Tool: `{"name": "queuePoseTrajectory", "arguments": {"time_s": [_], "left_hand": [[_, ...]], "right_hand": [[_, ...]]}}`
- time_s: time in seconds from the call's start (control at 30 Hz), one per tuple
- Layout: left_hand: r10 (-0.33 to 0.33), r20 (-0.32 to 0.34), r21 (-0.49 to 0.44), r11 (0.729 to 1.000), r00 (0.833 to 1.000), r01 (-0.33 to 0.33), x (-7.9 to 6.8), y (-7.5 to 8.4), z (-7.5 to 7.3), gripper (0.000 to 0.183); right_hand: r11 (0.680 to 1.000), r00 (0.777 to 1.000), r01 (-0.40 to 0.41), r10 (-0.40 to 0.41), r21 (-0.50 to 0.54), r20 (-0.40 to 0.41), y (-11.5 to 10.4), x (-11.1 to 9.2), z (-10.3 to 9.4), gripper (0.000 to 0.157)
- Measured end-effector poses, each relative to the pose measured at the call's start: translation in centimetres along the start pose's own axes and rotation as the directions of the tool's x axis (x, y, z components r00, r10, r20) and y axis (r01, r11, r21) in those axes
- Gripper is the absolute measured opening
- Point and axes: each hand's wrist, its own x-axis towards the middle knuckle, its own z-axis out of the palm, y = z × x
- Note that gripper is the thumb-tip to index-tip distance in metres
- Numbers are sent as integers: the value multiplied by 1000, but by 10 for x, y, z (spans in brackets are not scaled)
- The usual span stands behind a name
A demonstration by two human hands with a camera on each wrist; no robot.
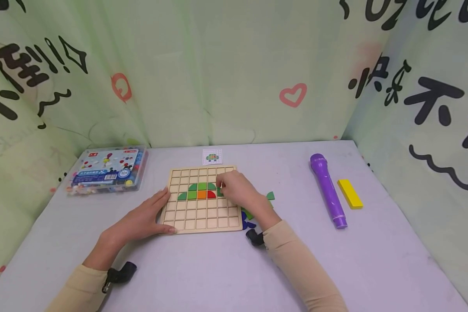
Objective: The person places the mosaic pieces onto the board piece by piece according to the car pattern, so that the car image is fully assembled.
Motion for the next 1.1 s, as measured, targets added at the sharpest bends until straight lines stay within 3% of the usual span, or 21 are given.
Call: {"name": "queuePoseTrajectory", "arguments": {"time_s": [0.37, 0.5, 0.77, 1.1], "left_hand": [[3, -5, 4, 1000, 1000, -3, 3, -5, 4, 121], [1, -7, 1, 1000, 1000, -1, 2, -4, 4, 121], [5, -9, 4, 1000, 1000, -5, 2, -3, 3, 120], [-11, -1, 1, 1000, 1000, 11, 1, -1, 2, 119]], "right_hand": [[999, 996, -14, 18, -45, 82, 0, -3, -3, 20], [999, 992, -37, 39, -20, 119, 2, -5, -13, 17], [993, 986, -117, 118, -11, 114, 17, -12, -36, 22], [968, 962, -202, 224, -147, 155, 39, -23, -50, 26]]}}
